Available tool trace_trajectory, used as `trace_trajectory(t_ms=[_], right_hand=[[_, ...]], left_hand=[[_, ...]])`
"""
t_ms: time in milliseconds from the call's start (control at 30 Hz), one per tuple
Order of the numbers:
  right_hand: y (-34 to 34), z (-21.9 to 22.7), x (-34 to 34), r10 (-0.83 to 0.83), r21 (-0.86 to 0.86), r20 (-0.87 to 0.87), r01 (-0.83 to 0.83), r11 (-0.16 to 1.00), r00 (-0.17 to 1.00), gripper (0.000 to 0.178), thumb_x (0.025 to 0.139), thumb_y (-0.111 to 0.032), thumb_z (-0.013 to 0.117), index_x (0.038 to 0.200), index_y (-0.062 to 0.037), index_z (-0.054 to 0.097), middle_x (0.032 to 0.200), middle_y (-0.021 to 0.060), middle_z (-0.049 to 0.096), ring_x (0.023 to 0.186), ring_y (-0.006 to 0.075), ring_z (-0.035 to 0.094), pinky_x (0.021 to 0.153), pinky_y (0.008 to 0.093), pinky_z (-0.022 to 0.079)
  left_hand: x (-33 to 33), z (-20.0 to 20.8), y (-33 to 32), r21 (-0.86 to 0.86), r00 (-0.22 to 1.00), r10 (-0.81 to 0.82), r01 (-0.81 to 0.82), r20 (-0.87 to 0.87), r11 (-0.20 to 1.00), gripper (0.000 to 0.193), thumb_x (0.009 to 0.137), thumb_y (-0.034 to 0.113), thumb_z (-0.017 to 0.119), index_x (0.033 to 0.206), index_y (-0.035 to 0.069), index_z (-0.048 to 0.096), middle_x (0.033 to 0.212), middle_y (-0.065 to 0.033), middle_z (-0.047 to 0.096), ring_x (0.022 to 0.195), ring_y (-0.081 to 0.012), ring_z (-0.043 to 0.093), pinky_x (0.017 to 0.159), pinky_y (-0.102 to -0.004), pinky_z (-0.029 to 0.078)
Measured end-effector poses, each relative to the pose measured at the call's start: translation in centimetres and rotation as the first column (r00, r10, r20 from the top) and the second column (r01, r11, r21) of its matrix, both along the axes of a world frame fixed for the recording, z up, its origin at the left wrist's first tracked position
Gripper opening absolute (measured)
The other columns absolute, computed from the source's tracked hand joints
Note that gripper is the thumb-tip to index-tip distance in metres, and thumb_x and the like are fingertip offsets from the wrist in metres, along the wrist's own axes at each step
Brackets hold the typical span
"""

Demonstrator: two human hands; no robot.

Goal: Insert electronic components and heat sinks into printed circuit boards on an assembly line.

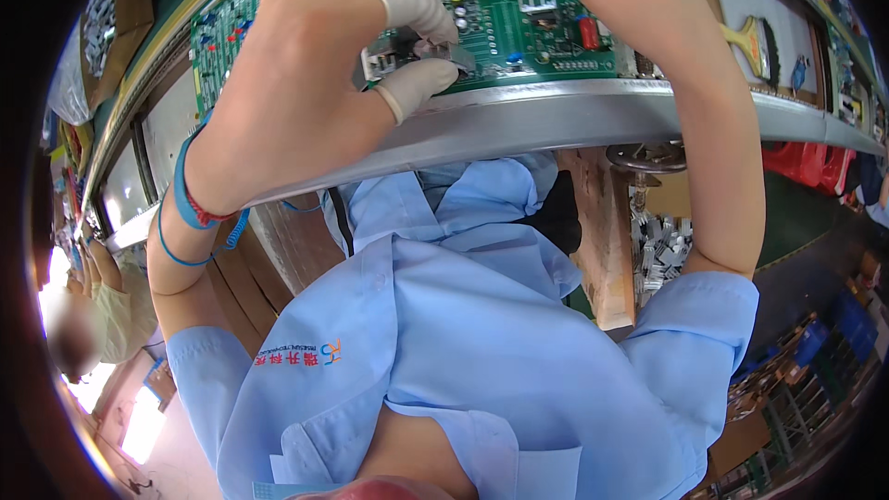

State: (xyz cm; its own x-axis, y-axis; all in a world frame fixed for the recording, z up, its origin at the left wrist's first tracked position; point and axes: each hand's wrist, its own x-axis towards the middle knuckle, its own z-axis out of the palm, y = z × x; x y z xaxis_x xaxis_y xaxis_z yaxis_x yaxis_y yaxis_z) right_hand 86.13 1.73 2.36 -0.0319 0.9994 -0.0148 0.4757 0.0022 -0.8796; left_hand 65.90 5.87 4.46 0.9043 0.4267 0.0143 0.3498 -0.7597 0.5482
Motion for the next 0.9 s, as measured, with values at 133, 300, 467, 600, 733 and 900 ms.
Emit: trace_trajectory(t_ms=[133,300,467,600,733,900], right_hand=[[0.4,1.1,-0.4,-0.016,-0.109,0.047,0.022,0.994,0.999,0.022,0.086,0.006,0.053,0.107,0.0022,0.059,0.090,0.0032,0.059,0.077,0.0077,0.052,0.071,0.0228,0.045],[0.6,-2.5,2.5,-0.023,0.124,-0.284,0.060,0.990,0.959,0.027,0.085,0.005,0.057,0.111,0.0003,0.058,0.085,0.0034,0.058,0.071,0.0073,0.052,0.064,0.0219,0.045],[1.0,-3.2,3.2,0.103,0.225,-0.362,-0.020,0.974,0.927,0.032,0.091,-0.004,0.053,0.122,0.0011,0.054,0.102,0.0087,0.062,0.089,0.0126,0.060,0.079,0.0245,0.048],[1.0,-1.9,4.0,0.077,0.136,-0.387,-0.026,0.990,0.919,0.038,0.092,-0.003,0.049,0.130,0.0004,0.049,0.109,0.0086,0.059,0.090,0.0124,0.059,0.079,0.0240,0.048],[1.7,-1.2,4.0,0.080,0.076,-0.388,-0.054,0.996,0.918,0.039,0.092,-0.003,0.049,0.131,-0.0014,0.048,0.106,0.0073,0.060,0.091,0.0121,0.058,0.078,0.0241,0.048],[2.7,-1.4,3.6,0.076,0.065,-0.416,-0.054,0.996,0.906,0.043,0.090,-0.006,0.054,0.132,-0.0028,0.048,0.106,0.0083,0.065,0.088,0.0100,0.058,0.075,0.0214,0.046]], left_hand=[[1.2,-0.5,0.3,0.078,0.995,-0.028,0.035,-0.097,0.996,0.013,0.075,0.014,0.069,0.082,0.004,0.065,0.085,-0.0106,0.053,0.086,-0.0266,0.054,0.092,-0.0448,0.030],[1.9,3.4,0.9,0.278,0.950,0.299,-0.265,-0.091,0.923,0.013,0.072,0.011,0.073,0.081,0.005,0.064,0.088,-0.0085,0.058,0.091,-0.0235,0.056,0.094,-0.0413,0.031],[-12.8,3.3,12.7,0.893,0.805,0.555,-0.390,0.212,0.224,0.028,0.079,0.021,0.063,0.105,0.015,0.068,0.098,-0.0113,0.068,0.089,-0.0292,0.062,0.083,-0.0393,0.042],[-23.5,2.2,19.6,0.886,0.487,0.823,-0.462,0.292,-0.042,0.032,0.086,0.044,0.056,0.103,0.022,0.071,0.096,-0.0088,0.070,0.091,-0.0249,0.065,0.089,-0.0441,0.034],[-28.8,0.1,22.6,0.901,0.297,0.937,-0.433,0.182,-0.038,0.026,0.084,0.035,0.059,0.105,0.024,0.069,0.097,-0.0046,0.069,0.094,-0.0250,0.064,0.096,-0.0507,0.032],[-18.3,-0.5,25.4,0.859,0.789,0.553,-0.456,0.269,0.233,0.021,0.085,0.029,0.059,0.101,0.019,0.068,0.098,-0.0033,0.067,0.093,-0.0239,0.062,0.092,-0.0392,0.038]])
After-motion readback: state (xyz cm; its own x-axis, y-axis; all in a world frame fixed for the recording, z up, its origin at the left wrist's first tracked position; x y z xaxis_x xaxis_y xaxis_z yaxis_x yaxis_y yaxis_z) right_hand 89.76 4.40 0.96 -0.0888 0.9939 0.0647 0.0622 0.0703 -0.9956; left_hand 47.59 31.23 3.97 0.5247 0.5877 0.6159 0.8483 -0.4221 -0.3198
